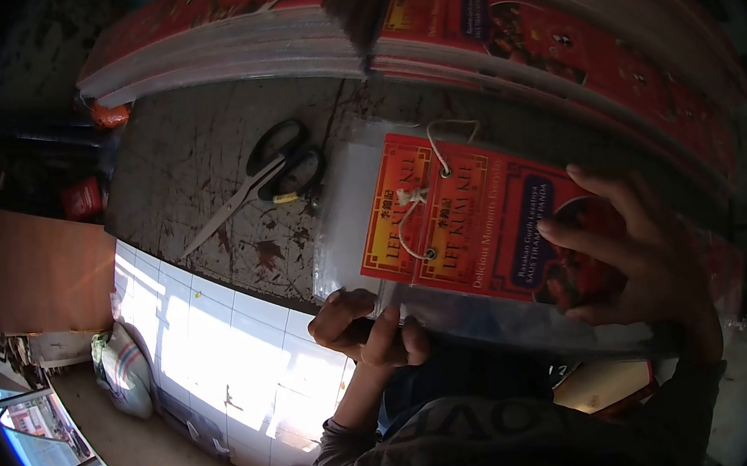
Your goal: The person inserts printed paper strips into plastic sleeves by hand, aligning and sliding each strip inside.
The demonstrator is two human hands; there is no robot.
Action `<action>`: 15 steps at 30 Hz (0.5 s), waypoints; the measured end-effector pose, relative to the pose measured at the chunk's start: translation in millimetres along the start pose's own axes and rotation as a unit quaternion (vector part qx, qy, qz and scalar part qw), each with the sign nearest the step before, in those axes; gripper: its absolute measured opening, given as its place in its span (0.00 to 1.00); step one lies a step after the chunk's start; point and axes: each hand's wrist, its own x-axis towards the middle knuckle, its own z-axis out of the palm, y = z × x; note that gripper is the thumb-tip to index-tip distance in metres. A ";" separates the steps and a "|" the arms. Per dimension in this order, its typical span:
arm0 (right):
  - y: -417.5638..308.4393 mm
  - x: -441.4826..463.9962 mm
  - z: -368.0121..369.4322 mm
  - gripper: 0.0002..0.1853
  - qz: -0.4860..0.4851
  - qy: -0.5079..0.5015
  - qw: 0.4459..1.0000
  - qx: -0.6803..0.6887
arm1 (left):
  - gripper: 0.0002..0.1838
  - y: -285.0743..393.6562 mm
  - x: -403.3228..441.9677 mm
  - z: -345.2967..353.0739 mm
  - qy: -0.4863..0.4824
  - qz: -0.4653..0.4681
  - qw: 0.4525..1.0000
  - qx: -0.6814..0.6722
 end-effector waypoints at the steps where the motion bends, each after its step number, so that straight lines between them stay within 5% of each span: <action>1: 0.1 -0.6 -0.4 0.41 0.002 0.001 1.000 0.000 | 0.16 -0.4 1.0 1.4 0.013 0.010 1.000 -0.010; 15: 10.2 -4.4 0.2 0.37 -0.037 0.006 0.999 0.005 | 0.27 8.2 7.9 0.4 -0.021 -0.020 0.999 0.015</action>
